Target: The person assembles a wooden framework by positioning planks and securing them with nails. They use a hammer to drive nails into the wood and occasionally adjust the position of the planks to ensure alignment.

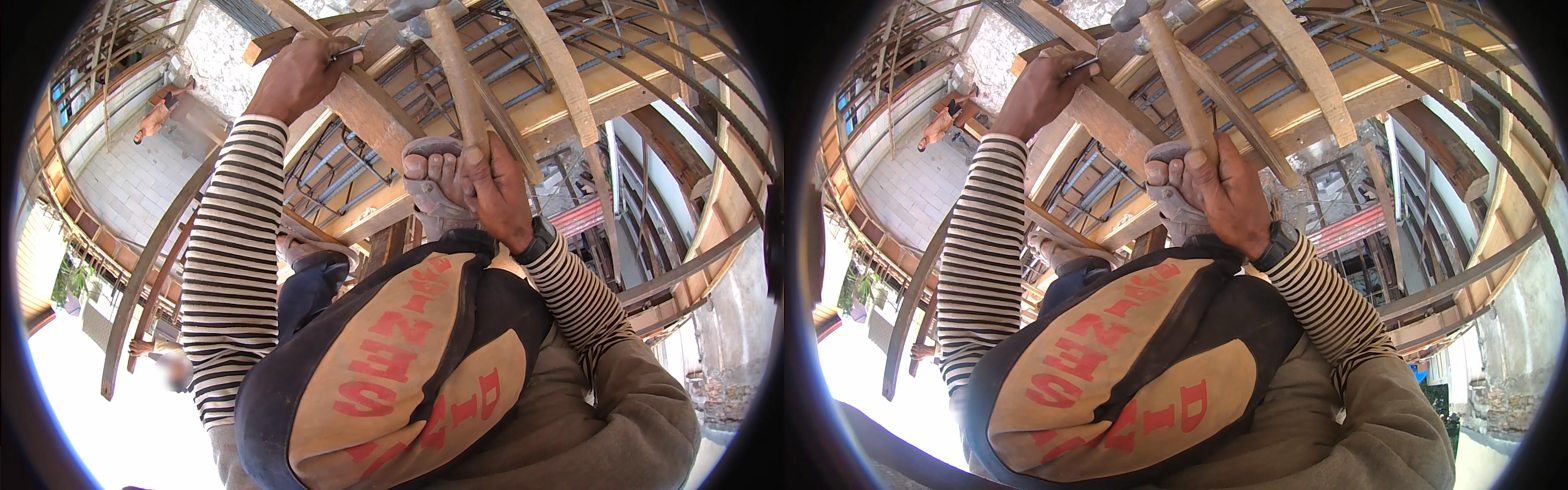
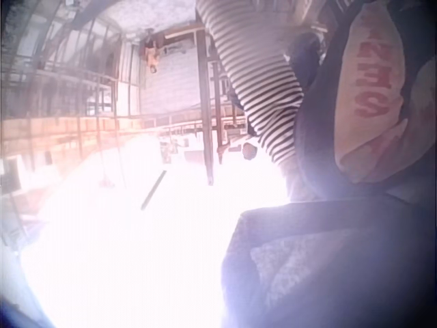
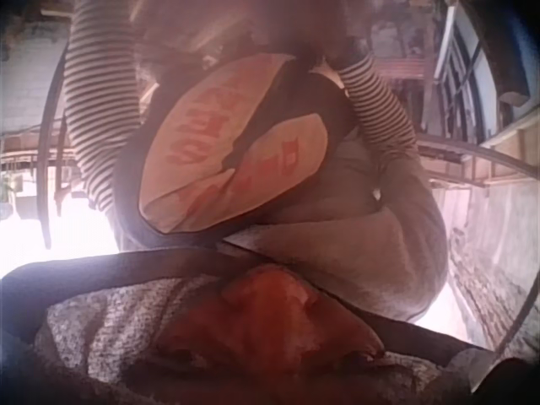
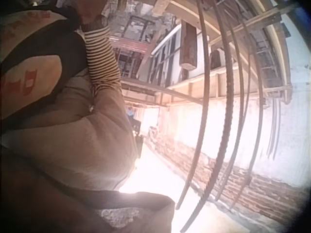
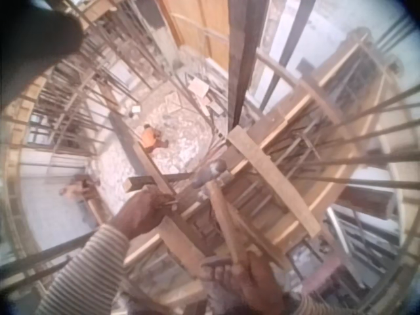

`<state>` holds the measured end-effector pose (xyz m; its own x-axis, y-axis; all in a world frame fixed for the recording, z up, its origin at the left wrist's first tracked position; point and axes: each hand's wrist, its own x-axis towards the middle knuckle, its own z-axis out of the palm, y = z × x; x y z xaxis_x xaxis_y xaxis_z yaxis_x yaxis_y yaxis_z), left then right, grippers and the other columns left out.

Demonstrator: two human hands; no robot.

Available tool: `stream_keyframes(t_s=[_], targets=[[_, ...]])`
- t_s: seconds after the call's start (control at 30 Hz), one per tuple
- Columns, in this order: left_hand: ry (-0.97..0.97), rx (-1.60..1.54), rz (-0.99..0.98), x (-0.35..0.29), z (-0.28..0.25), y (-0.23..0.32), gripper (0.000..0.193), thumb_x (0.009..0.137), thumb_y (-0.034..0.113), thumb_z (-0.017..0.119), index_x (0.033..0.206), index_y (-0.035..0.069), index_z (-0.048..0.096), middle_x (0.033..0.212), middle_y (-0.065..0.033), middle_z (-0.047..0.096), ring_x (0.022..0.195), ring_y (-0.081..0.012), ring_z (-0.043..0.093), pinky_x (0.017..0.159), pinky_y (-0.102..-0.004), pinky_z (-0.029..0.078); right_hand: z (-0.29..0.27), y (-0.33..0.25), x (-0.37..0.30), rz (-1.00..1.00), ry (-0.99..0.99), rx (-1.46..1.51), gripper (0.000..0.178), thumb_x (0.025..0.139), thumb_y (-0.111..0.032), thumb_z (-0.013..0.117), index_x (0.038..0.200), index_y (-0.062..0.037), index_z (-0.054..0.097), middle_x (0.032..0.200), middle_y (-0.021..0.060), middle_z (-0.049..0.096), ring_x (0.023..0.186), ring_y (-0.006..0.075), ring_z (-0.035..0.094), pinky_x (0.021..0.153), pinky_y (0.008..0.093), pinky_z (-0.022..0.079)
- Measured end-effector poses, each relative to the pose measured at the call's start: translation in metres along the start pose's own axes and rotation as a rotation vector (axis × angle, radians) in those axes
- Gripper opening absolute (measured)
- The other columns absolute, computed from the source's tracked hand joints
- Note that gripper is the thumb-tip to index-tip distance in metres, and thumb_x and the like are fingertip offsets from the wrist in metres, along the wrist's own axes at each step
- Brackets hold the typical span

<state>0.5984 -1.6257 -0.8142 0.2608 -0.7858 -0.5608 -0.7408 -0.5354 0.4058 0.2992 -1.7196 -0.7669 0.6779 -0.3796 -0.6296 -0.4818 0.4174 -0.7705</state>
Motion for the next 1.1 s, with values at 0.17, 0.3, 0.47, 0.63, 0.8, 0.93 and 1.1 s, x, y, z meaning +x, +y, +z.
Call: stream_keyframes(t_s=[0.17, 0.3, 0.47, 0.63, 0.8, 0.93, 1.1], targets=[[0.006, 0.074, 0.052, -0.006, -0.002, 0.007, 0.025, 0.095, 0.019, 0.06, 0.115, 0.007, 0.069, 0.088, -0.0188, 0.07, 0.08, -0.0336, 0.068, 0.075, -0.041, 0.053, 0.001, 0.003, 0.002, -0.01, -0.009, -0.028, 0.034, 0.104, -0.034, 0.048, 0.109, 0.0, 0.051, 0.073, 0.0076, 0.057, 0.064, 0.0105, 0.051, 0.056, 0.0279, 0.043], [0.005, 0.16, 0.054, -0.007, 0.002, 0.012, 0.026, 0.097, 0.022, 0.057, 0.117, 0.01, 0.069, 0.087, -0.0176, 0.071, 0.08, -0.0329, 0.069, 0.076, -0.0417, 0.055, -0.006, -0.009, -0.001, 0.144, -0.033, 0.1, 0.03, 0.105, -0.03, 0.048, 0.104, -0.0005, 0.051, 0.072, 0.0047, 0.055, 0.063, 0.0049, 0.048, 0.054, 0.0237, 0.039], [-0.002, 0.207, 0.085, -0.006, 0.001, 0.012, 0.029, 0.097, 0.022, 0.056, 0.122, 0.012, 0.066, 0.087, -0.0176, 0.072, 0.079, -0.0316, 0.07, 0.074, -0.0418, 0.056, 0.002, -0.009, -0.004, -0.149, 0.101, 0.312, 0.03, 0.105, -0.035, 0.046, 0.109, -0.005, 0.048, 0.069, -0.0049, 0.043, 0.052, 0.0023, 0.037, 0.045, 0.019, 0.031], [0.028, 0.202, 0.072, -0.01, 0.01, 0.005, 0.03, 0.095, 0.017, 0.057, 0.123, 0.012, 0.066, 0.087, -0.018, 0.071, 0.077, -0.031, 0.07, 0.072, -0.0415, 0.056, -0.001, 0.002, 0.006, 0.067, -0.097, 0.109, 0.029, 0.106, -0.03, 0.044, 0.107, -0.0017, 0.049, 0.069, -0.003, 0.047, 0.06, 0.0024, 0.041, 0.053, 0.0198, 0.036], [0.021, 0.207, 0.082, -0.008, 0.006, 0.006, 0.031, 0.092, 0.012, 0.058, 0.121, 0.012, 0.067, 0.084, -0.0181, 0.071, 0.074, -0.031, 0.07, 0.069, -0.042, 0.056, -0.019, -0.025, 0.004, -0.009, 0.057, 0.374, 0.031, 0.106, -0.031, 0.044, 0.108, -0.0016, 0.051, 0.071, 0.0002, 0.052, 0.061, 0.0042, 0.045, 0.054, 0.0223, 0.039], [0.033, 0.174, 0.086, -0.008, 0.006, 0.011, 0.028, 0.092, 0.014, 0.058, 0.118, 0.01, 0.068, 0.086, -0.0185, 0.071, 0.077, -0.0329, 0.069, 0.072, -0.0426, 0.055, -0.001, 0.001, 0.0, 0.012, -0.017, 0.086, 0.029, 0.106, -0.03, 0.043, 0.108, -0.0028, 0.053, 0.073, -0.0001, 0.051, 0.062, 0.0039, 0.043, 0.054, 0.0201, 0.037], [-0.048, 0.178, 0.019, -0.004, -0.004, 0.019, 0.028, 0.094, 0.019, 0.056, 0.118, 0.009, 0.068, 0.096, -0.0186, 0.071, 0.087, -0.0343, 0.068, 0.08, -0.0425, 0.054, -0.021, -0.011, 0.003, 0.198, 0.018, 0.341, 0.029, 0.105, -0.03, 0.047, 0.109, -0.0018, 0.052, 0.08, 0.0026, 0.057, 0.07, 0.0087, 0.051, 0.063, 0.0265, 0.044]])
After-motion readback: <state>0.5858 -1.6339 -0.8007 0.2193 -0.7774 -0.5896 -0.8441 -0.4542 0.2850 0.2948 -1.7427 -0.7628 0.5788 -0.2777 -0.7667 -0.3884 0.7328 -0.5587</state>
